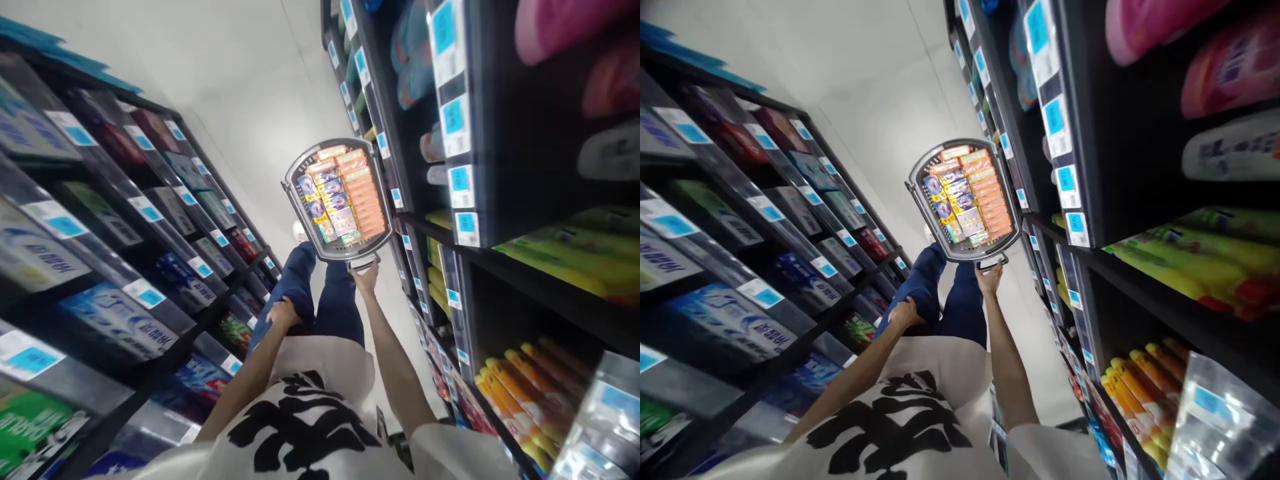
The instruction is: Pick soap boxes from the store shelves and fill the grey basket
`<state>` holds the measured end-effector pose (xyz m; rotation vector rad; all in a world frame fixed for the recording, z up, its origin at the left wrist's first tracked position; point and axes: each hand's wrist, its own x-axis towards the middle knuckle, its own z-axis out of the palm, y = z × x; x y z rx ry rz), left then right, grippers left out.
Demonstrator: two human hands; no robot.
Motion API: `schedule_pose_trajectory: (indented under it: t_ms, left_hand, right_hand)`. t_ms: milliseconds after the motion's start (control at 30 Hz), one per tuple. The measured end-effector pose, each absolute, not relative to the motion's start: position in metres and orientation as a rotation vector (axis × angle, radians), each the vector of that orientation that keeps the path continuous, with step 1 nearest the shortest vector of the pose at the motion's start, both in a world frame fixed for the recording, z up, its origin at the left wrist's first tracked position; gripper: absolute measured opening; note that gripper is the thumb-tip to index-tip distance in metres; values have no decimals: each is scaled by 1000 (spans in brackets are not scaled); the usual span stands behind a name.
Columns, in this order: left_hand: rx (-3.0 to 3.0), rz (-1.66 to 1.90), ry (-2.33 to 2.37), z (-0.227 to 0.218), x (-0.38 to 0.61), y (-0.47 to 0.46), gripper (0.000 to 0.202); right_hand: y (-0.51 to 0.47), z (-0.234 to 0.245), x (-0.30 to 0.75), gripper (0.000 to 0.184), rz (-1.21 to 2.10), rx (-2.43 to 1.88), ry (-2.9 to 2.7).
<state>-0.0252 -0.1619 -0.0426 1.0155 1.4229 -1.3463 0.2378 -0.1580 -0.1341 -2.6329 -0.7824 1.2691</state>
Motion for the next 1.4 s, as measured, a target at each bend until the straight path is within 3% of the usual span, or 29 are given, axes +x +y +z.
schedule_pose_trajectory:
  t_ms: [167, 400, 533, 867, 1100, 1233, 1400]
  left_hand:
    - [1114, -1358, 1571, -80, -18, -163, 114]
    - [1340, -1205, 1797, -98, -7, -150, 94]
    - [1369, -1180, 1789, -98, -8, -154, 100]
    - [1383, -1170, 1817, -101, -14, -156, 90]
    - [1386, -1147, 1821, -101, -19, -156, 93]
    - [1391, -1149, 1813, -101, -20, -154, 95]
    - [1369, -1167, 1817, -102, -20, -149, 97]
  right_hand:
    - [-102, -205, 267, 111, 1005, -2694, -861]
    - [-73, -264, 261, 102, 874, -2779, -870]
    - [-77, -266, 248, 88, 844, -2748, -848]
    - [-75, -269, 250, 90, 1145, -2600, -754]
    - [-82, -278, 227, 90, 1101, -2659, -723]
    - [-85, -273, 226, 75, 1153, -2664, -644]
    - [-78, -274, 228, 57, 961, -2673, -535]
